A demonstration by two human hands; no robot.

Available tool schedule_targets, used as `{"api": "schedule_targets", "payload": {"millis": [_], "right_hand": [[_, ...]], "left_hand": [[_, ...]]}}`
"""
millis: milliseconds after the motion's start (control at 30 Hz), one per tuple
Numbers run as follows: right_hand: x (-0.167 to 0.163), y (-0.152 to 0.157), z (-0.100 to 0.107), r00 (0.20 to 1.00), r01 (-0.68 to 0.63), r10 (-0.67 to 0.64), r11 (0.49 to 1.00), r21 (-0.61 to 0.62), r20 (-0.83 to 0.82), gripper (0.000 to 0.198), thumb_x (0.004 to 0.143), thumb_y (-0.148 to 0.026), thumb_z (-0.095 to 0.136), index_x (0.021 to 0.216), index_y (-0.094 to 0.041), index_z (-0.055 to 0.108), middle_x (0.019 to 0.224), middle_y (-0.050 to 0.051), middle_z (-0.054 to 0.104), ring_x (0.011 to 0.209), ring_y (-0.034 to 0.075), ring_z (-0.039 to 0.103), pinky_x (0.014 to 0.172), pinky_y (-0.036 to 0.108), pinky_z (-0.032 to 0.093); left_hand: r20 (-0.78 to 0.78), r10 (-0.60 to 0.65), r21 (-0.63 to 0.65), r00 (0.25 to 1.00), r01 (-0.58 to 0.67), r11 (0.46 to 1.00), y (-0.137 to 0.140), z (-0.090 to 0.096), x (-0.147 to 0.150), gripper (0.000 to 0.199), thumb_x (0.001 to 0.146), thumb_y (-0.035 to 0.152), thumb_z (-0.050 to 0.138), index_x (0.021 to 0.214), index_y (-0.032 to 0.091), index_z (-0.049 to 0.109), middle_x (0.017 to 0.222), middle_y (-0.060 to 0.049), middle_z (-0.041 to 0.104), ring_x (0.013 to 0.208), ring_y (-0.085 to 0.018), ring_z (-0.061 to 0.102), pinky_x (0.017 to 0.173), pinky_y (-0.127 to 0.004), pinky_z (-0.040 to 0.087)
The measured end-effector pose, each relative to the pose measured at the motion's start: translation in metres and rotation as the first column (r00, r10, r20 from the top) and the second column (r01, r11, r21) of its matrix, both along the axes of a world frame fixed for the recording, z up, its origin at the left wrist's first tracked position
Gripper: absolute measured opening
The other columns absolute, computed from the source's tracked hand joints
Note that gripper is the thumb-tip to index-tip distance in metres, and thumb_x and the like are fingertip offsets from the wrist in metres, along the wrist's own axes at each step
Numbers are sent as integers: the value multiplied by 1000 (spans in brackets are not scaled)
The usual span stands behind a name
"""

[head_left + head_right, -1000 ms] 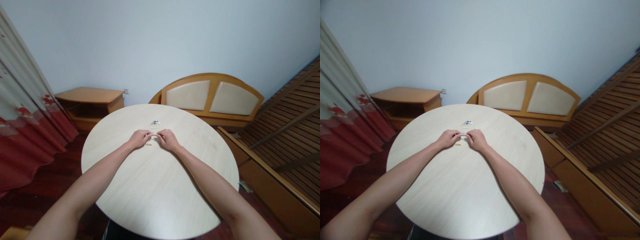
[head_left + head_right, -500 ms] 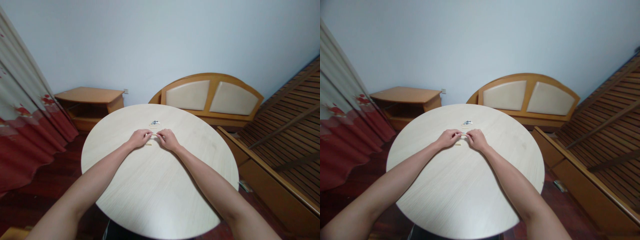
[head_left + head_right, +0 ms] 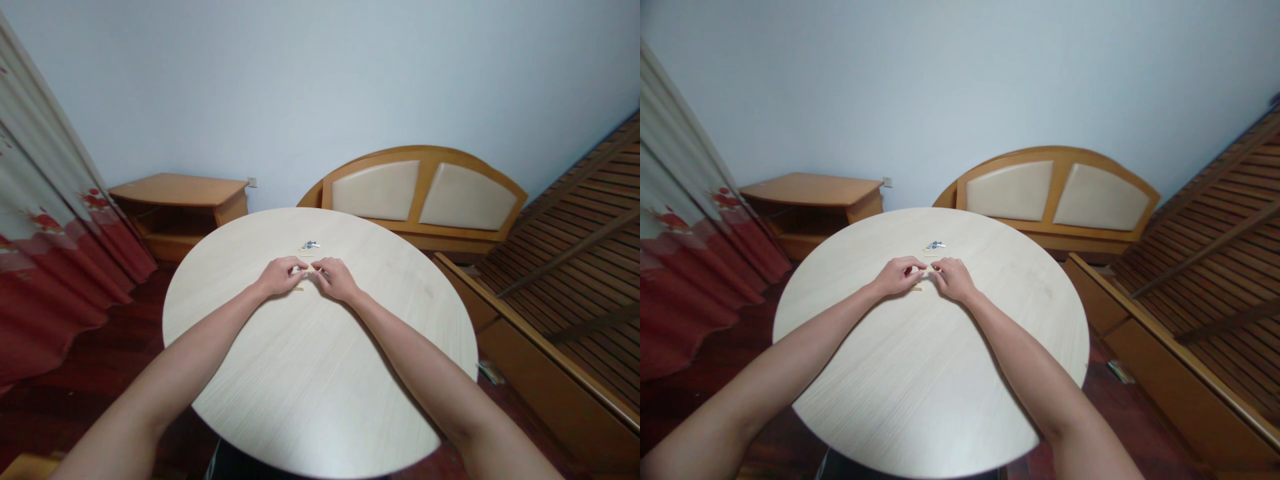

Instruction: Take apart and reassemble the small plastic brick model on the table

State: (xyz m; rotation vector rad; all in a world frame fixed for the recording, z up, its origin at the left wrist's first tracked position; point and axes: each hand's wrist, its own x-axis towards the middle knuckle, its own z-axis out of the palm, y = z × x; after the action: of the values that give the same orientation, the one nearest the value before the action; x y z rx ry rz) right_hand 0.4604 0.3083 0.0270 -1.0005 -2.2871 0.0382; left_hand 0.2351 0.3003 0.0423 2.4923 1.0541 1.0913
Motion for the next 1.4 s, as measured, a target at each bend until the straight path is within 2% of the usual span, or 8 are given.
{"api": "schedule_targets", "payload": {"millis": [667,933,1133,1267,1400], "right_hand": [[0,1,0,1000,7,-7,1000,6,-10,21,96,-27,58,109,-15,69,98,9,73,92,23,63,83,34,39],[-2,1,2,996,60,-60,998,13,70,32,105,-30,42,97,-17,69,94,10,72,89,22,60,81,33,37],[-2,0,3,995,64,-65,998,12,74,30,105,-28,42,95,-16,68,92,10,71,87,22,59,81,32,36],[-1,0,4,996,45,-45,999,4,82,27,103,-26,46,95,-16,71,91,9,73,87,21,60,81,33,37],[-1,-2,5,995,-7,7,1000,4,103,22,99,-26,54,96,-17,73,90,9,73,86,21,62,81,33,37]], "left_hand": [[-22,18,-21,1000,-18,1000,-2,1,1,24,89,23,65,109,17,76,104,-7,77,80,-17,67,79,-29,52],[-15,84,-49,996,-85,995,2,-1,2,28,98,31,55,110,18,77,107,-8,78,87,-19,70,83,-30,52],[-31,80,-60,996,-82,995,3,-2,2,30,99,33,52,109,19,77,109,-7,78,93,-20,71,87,-30,52],[-42,76,-81,996,-79,994,3,-1,0,32,99,34,50,105,20,78,105,-6,79,92,-20,71,84,-29,52],[-129,54,-135,990,-72,988,5,0,-5,30,96,33,53,100,19,79,96,-6,79,83,-19,69,77,-28,50]]}}
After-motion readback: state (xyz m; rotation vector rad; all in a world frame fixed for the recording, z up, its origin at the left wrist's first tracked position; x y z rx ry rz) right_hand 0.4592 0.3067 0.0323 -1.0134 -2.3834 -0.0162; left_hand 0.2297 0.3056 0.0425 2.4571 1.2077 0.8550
